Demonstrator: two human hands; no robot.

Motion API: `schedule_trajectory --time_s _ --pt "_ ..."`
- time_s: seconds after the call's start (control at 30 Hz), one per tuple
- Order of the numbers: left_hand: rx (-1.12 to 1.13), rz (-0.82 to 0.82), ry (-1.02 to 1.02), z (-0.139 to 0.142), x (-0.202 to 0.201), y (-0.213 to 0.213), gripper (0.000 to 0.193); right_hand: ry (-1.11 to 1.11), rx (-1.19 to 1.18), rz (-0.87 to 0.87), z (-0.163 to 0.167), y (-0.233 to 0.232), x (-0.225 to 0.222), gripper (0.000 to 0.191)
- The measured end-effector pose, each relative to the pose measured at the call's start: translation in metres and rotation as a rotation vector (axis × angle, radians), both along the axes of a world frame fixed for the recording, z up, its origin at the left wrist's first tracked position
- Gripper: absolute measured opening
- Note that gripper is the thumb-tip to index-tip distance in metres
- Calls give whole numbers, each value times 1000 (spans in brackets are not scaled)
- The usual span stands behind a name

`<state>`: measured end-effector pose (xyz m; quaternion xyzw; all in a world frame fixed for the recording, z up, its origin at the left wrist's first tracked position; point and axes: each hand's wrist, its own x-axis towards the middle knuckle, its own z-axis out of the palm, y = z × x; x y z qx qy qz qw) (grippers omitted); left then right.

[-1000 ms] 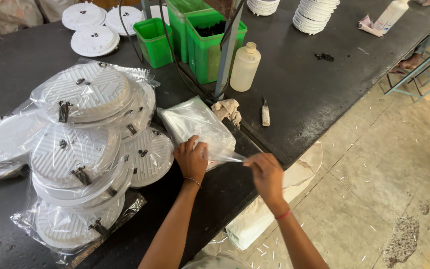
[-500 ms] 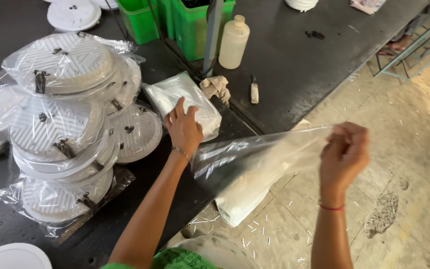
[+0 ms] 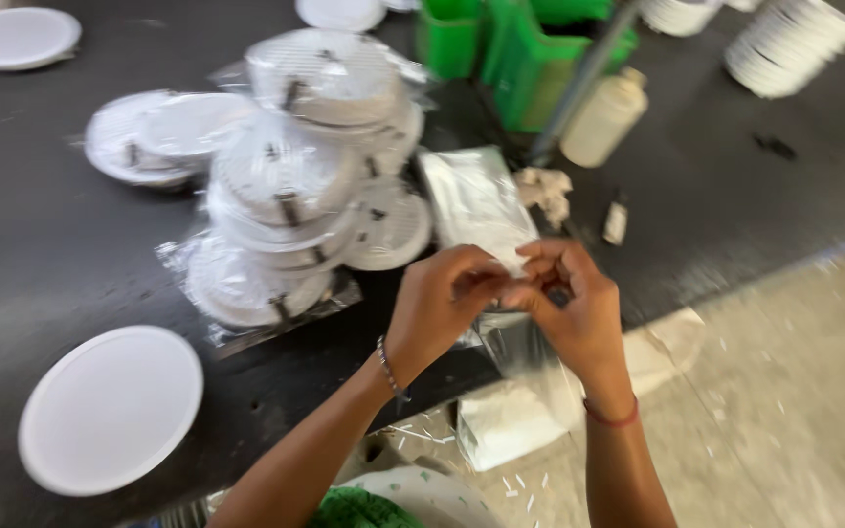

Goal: The person places round LED panel light fixtures into clear plastic bags one at a time, pulls the bag over each unit, and sets the bagged fixtures onto a growing stack on the workbench, occasionally reaching into a supply bag of hardware.

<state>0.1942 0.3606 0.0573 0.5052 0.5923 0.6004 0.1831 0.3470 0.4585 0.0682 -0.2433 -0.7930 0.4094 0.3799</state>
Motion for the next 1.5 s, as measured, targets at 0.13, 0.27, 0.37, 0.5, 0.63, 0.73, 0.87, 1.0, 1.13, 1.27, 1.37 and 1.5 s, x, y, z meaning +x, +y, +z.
schedule_trajectory --time_s 0.13,0.27,0.37,0.5,0.63,0.73,0.87,1.0,1.13,1.27,1.37,1.5 --pt "80 271 -105 -2 -47 -57 17 -104 -6 50 -1 -22 -27 15" --pt "171 355 -286 -10 -84 -127 12 24 -100 126 -5 -33 -54 11" --pt "269 431 -315 -14 -101 -177 12 173 -191 268 -7 -40 -79 12" --pt "370 557 -226 -23 -117 -234 9 206 -162 328 -14 -70 -123 8" --pt "341 723 -233 -36 -141 -289 11 208 -171 439 -31 -123 -186 7" --pt "313 830 -257 -46 -164 -329 24 205 -81 545 -46 -164 -235 22" --pt "356 744 -401 -61 -219 -394 24 57 -213 643 -47 -209 -313 19" --pt "197 491 -400 -70 -282 -463 49 68 118 603 -41 -267 -390 4" --pt "-324 904 101 -48 -330 -512 62 186 490 510 -22 -320 -454 11" --pt "-454 1266 576 0 -341 -545 59 311 289 610 3 -361 -483 13" --pt "-390 1342 767 26 -321 -557 39 468 285 628 19 -375 -476 10" --pt "-414 1227 759 24 -271 -554 13 540 657 468 6 -374 -430 8"
